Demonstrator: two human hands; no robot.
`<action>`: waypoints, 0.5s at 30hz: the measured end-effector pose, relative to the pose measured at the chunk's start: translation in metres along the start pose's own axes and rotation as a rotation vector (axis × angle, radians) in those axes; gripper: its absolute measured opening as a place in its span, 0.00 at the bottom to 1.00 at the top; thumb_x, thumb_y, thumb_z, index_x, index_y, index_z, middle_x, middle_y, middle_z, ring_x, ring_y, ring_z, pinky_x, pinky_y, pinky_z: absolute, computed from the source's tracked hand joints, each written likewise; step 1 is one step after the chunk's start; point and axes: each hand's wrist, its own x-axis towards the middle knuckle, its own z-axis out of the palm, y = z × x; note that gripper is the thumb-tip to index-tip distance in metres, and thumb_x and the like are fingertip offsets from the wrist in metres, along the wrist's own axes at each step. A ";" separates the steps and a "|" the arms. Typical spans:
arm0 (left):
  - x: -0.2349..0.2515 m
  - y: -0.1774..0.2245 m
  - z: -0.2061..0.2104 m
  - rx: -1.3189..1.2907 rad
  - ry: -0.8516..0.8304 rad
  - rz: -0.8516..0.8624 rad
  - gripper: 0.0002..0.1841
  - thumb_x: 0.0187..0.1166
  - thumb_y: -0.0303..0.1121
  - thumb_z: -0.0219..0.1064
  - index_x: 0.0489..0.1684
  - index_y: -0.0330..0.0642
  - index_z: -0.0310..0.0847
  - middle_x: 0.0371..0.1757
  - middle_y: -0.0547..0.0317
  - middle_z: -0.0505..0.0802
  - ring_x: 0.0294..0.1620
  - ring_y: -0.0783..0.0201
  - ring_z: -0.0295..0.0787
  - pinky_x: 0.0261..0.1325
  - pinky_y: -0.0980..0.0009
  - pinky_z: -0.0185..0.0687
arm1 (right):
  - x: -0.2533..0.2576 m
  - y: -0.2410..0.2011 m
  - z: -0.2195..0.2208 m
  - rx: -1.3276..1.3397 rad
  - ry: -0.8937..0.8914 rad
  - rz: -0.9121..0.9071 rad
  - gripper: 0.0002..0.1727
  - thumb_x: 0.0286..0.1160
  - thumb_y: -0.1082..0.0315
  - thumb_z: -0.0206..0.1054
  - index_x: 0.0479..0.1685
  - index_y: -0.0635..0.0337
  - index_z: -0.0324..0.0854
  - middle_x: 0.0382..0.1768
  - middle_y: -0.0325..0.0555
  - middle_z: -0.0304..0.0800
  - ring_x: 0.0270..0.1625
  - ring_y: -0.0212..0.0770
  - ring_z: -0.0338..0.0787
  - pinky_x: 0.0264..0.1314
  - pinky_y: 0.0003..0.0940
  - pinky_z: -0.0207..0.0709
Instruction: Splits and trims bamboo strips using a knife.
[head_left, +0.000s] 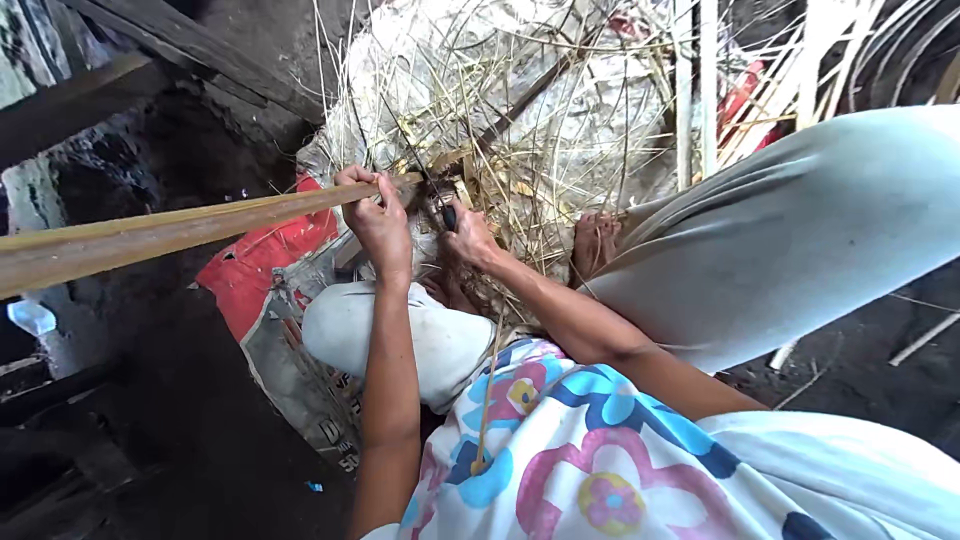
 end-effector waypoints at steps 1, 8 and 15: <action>-0.002 0.001 0.001 0.008 -0.010 0.003 0.05 0.81 0.21 0.64 0.43 0.27 0.75 0.40 0.47 0.81 0.40 0.65 0.83 0.46 0.73 0.84 | -0.004 -0.002 0.001 0.006 -0.002 -0.008 0.34 0.72 0.74 0.66 0.83 0.59 0.66 0.52 0.70 0.90 0.55 0.70 0.91 0.57 0.68 0.81; -0.005 -0.002 -0.001 -0.045 -0.021 -0.001 0.04 0.81 0.21 0.65 0.43 0.29 0.74 0.39 0.50 0.81 0.40 0.66 0.84 0.47 0.73 0.86 | -0.002 0.003 0.002 -0.005 -0.010 0.050 0.33 0.73 0.72 0.68 0.82 0.57 0.68 0.54 0.69 0.90 0.57 0.69 0.91 0.58 0.69 0.81; -0.004 -0.011 -0.012 -0.034 -0.051 0.001 0.07 0.81 0.22 0.65 0.47 0.25 0.84 0.44 0.45 0.88 0.45 0.63 0.88 0.52 0.71 0.86 | 0.003 0.023 -0.003 -0.005 -0.005 0.040 0.32 0.73 0.73 0.67 0.81 0.57 0.70 0.55 0.69 0.89 0.58 0.70 0.90 0.60 0.69 0.79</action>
